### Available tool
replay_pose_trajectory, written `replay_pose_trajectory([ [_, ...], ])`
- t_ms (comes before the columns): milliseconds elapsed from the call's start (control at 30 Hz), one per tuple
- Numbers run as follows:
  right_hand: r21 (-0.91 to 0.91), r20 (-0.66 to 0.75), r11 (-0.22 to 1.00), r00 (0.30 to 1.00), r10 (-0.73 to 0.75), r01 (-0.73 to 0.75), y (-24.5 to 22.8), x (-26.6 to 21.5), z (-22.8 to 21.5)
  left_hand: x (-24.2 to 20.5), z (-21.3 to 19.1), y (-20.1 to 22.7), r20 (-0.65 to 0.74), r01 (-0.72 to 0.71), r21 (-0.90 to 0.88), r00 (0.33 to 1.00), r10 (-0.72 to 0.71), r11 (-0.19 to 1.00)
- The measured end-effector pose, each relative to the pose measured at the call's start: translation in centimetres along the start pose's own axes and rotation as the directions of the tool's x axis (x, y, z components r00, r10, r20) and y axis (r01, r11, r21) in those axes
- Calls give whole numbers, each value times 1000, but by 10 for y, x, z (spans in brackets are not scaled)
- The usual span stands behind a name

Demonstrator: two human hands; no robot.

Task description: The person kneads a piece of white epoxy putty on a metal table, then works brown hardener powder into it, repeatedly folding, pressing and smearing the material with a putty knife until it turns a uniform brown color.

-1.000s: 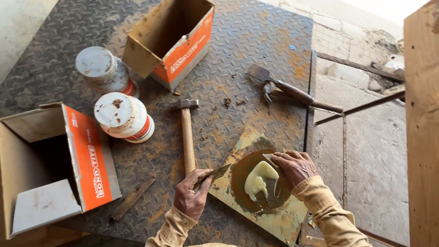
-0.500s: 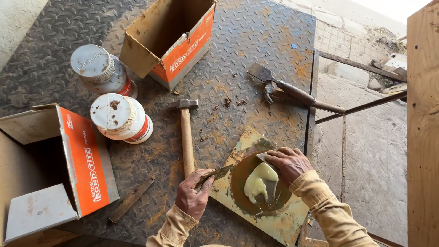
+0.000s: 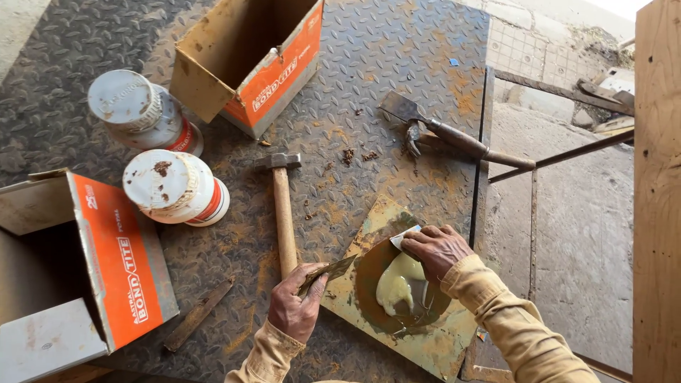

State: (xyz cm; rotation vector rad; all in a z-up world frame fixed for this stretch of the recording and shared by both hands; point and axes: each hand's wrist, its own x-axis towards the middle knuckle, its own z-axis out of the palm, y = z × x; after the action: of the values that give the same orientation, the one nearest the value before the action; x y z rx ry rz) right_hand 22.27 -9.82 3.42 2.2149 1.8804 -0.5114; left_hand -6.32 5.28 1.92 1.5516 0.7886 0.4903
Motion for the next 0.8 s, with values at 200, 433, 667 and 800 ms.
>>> replay_pose_trajectory([
  [200,-29,51,999,998,27,-26,-3,5,-15,4,6,-3,36,-52,45,998,51,998],
  [433,-9,144,997,986,79,-79,13,-1,-9,3,1,9,12,-78,-8,997,78,997],
  [667,135,145,972,974,173,-193,18,-25,-15,-3,0,4,10,-45,-18,999,45,999],
  [800,120,163,964,962,218,-238,24,-41,-1,-5,0,9,4,0,-29,1000,0,1000],
])
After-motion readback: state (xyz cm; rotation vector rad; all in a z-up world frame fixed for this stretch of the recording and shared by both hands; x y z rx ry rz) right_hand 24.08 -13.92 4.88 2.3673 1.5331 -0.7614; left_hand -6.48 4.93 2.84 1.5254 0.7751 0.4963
